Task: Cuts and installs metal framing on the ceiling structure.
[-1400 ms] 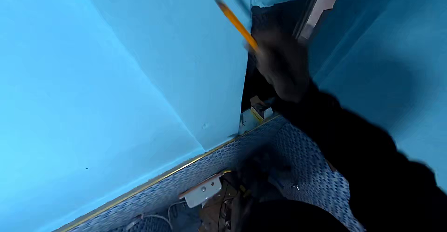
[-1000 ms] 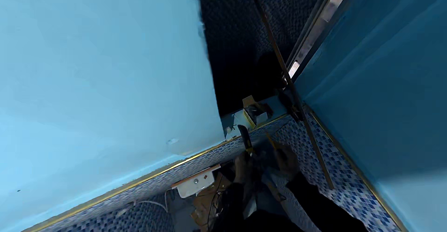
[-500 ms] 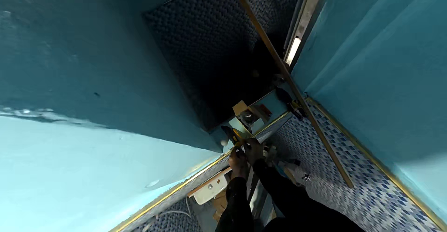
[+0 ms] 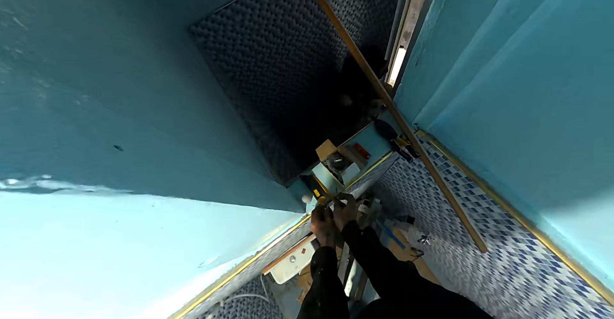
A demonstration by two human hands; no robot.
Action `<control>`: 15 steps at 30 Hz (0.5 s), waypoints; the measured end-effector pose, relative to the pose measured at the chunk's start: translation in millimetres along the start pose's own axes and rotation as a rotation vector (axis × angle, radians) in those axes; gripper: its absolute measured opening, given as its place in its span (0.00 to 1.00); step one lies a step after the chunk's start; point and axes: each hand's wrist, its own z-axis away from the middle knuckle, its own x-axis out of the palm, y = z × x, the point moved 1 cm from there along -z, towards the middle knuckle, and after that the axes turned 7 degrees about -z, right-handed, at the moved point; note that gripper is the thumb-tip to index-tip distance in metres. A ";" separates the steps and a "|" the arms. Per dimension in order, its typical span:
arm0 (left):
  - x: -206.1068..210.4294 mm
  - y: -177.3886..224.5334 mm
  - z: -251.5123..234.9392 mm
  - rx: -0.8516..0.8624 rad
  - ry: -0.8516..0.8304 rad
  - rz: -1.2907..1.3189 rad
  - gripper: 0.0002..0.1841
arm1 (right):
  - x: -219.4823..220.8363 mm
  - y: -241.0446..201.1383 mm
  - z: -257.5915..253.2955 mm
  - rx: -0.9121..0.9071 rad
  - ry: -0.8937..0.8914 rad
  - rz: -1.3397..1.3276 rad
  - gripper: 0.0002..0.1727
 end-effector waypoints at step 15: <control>5.3 -2.8 13.4 -0.171 -0.054 0.233 0.17 | -137.1 -28.4 -38.6 -0.387 0.200 0.296 0.26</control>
